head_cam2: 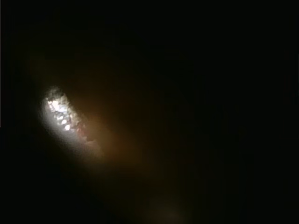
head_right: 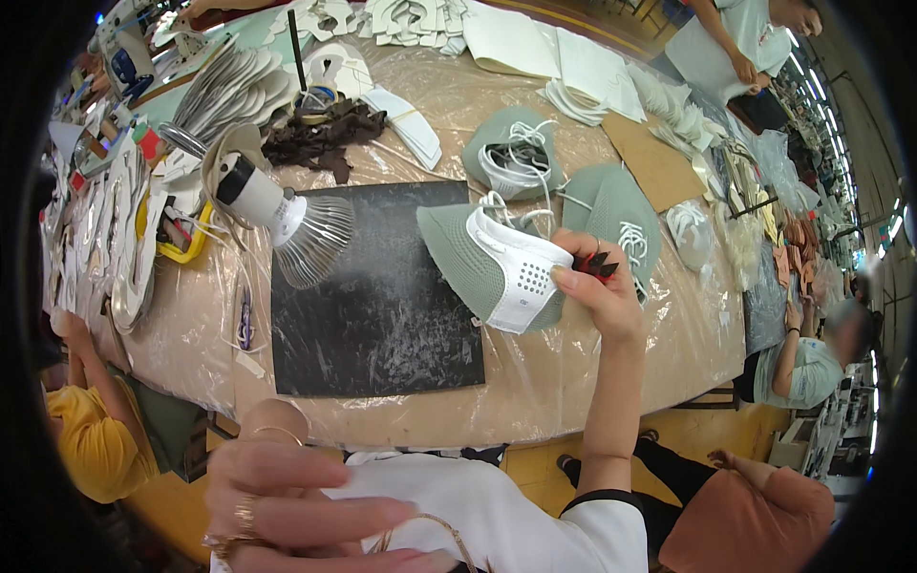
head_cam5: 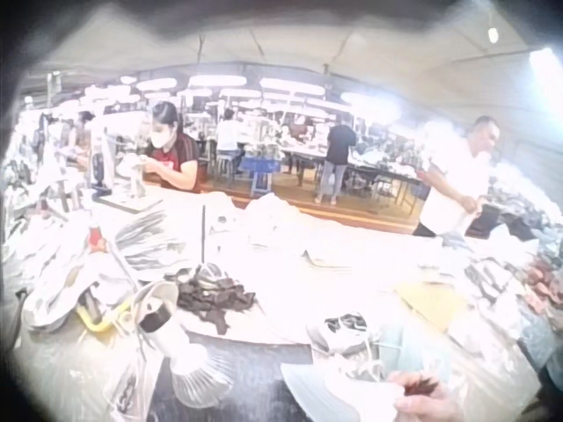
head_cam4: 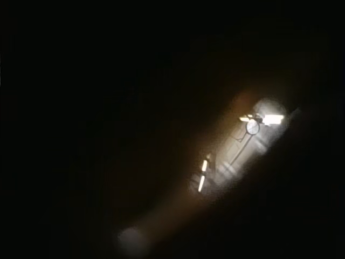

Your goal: The person uses red-handled scissors to trim the white shoelaces on a light green slip-on shoe. They repeatedly pull the laces through the eyelets, cut the excess, and rotate the shoe to access different sides. The finished shoe is placed on the table next to other similar shoes.

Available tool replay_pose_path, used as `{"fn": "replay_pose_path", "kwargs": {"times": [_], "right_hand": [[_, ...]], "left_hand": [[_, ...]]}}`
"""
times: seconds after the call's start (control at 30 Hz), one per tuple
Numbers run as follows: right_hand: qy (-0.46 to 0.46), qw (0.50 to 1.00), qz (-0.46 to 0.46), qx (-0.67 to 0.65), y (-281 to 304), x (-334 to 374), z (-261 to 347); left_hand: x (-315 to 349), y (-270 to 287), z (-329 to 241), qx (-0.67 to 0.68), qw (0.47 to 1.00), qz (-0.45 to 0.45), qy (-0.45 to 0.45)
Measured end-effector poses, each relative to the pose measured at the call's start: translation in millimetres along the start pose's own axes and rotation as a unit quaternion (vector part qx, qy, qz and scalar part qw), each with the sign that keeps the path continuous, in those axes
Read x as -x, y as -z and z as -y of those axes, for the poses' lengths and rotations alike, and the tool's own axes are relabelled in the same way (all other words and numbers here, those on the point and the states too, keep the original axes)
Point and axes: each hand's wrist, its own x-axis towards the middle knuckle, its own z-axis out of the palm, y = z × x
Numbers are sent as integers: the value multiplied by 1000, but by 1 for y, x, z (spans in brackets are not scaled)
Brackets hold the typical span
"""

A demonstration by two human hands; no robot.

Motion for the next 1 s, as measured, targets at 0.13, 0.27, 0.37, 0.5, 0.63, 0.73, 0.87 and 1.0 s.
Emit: {"fn": "replay_pose_path", "kwargs": {"times": [0.13, 0.27, 0.37, 0.5, 0.63, 0.73, 0.87, 1.0], "right_hand": [[-4, 999, -50, 16, -10, 1, -3], [6, 999, -28, 21, -17, 1, -3], [22, 999, -31, 19, -25, 2, -5], [-14, 997, -70, -13, -37, 10, -12], [-31, 998, -58, -11, -45, 19, -20], [-32, 997, -57, 38, -54, 25, -21], [42, 925, -185, 330, -70, 38, -10], [164, 782, -194, 569, -87, 55, 4]], "left_hand": [[40, 28, 12, -110, 988, -56, -91], [55, 36, 20, -51, 996, -5, -74], [56, 14, 25, 48, 964, 20, 262], [87, -42, 80, 387, 754, -34, 530], [104, -59, 106, 488, 672, 4, 557], [95, -62, 111, 504, 648, 7, 571], [86, -70, 108, 514, 631, -51, 579], [85, -88, 95, 519, 653, -119, 539]]}}
